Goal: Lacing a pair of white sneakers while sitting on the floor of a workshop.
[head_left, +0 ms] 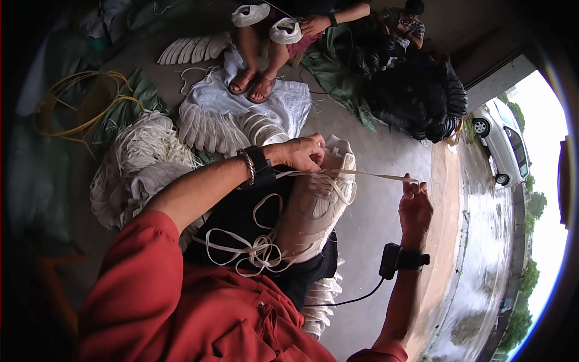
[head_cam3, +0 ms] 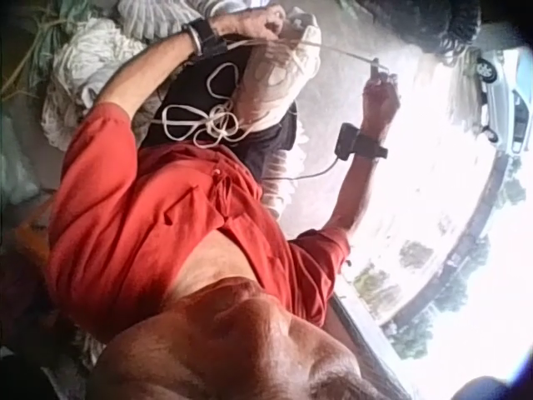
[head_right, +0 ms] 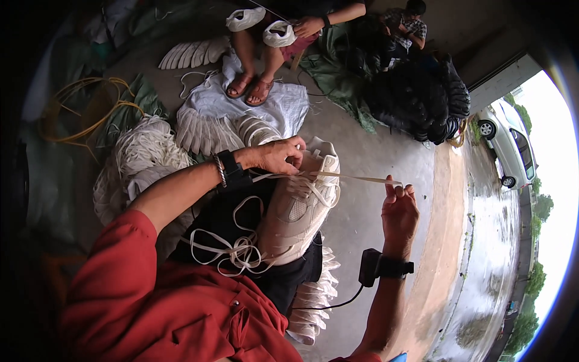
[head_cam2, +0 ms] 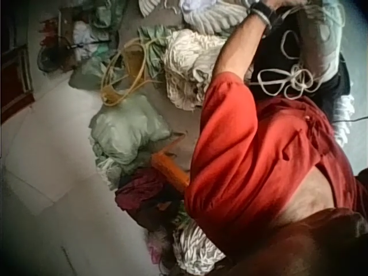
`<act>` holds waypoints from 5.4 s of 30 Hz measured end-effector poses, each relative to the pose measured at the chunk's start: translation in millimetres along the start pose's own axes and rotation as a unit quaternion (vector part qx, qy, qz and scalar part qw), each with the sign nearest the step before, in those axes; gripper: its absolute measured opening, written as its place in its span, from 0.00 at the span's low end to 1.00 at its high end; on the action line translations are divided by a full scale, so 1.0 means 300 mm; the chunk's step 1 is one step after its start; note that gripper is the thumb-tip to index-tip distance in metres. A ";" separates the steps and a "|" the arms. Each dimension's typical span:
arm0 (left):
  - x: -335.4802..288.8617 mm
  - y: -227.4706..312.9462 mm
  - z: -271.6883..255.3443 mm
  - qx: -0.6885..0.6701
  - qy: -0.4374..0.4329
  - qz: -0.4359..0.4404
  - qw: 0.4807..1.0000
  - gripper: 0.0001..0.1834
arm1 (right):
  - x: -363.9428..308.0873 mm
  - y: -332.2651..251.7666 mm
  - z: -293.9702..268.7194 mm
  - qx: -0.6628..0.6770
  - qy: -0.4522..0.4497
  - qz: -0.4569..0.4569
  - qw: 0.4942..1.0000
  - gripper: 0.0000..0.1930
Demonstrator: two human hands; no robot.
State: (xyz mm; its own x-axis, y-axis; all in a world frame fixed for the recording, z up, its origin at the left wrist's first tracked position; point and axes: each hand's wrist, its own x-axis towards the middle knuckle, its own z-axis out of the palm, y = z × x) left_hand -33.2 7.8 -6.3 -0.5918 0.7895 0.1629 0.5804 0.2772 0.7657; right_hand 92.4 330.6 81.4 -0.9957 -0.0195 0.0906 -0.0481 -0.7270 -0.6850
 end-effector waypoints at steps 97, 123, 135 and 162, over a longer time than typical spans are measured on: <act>-0.069 0.078 -0.001 0.159 0.185 0.054 0.968 0.06 | 0.202 0.333 0.138 -0.553 -0.085 0.067 0.826 0.15; -0.084 -0.022 0.047 -0.066 0.134 -0.005 0.989 0.07 | 0.194 0.334 0.131 -0.459 -0.080 0.088 0.880 0.14; -0.078 -0.011 0.020 -0.017 0.140 0.077 0.987 0.15 | 0.142 0.233 0.059 -0.383 0.021 0.022 0.923 0.17; -0.121 -0.069 0.041 0.014 0.313 -0.005 0.950 0.07 | 0.184 0.377 0.176 -0.779 -0.203 -0.118 0.581 0.09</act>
State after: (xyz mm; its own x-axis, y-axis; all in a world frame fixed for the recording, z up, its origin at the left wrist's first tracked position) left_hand -16.8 -19.8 -35.7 -0.8092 0.3083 0.5002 0.5821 0.3049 0.7538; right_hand 36.3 211.2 47.1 -0.8612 -0.4355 0.2622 -0.5080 0.7557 -0.4133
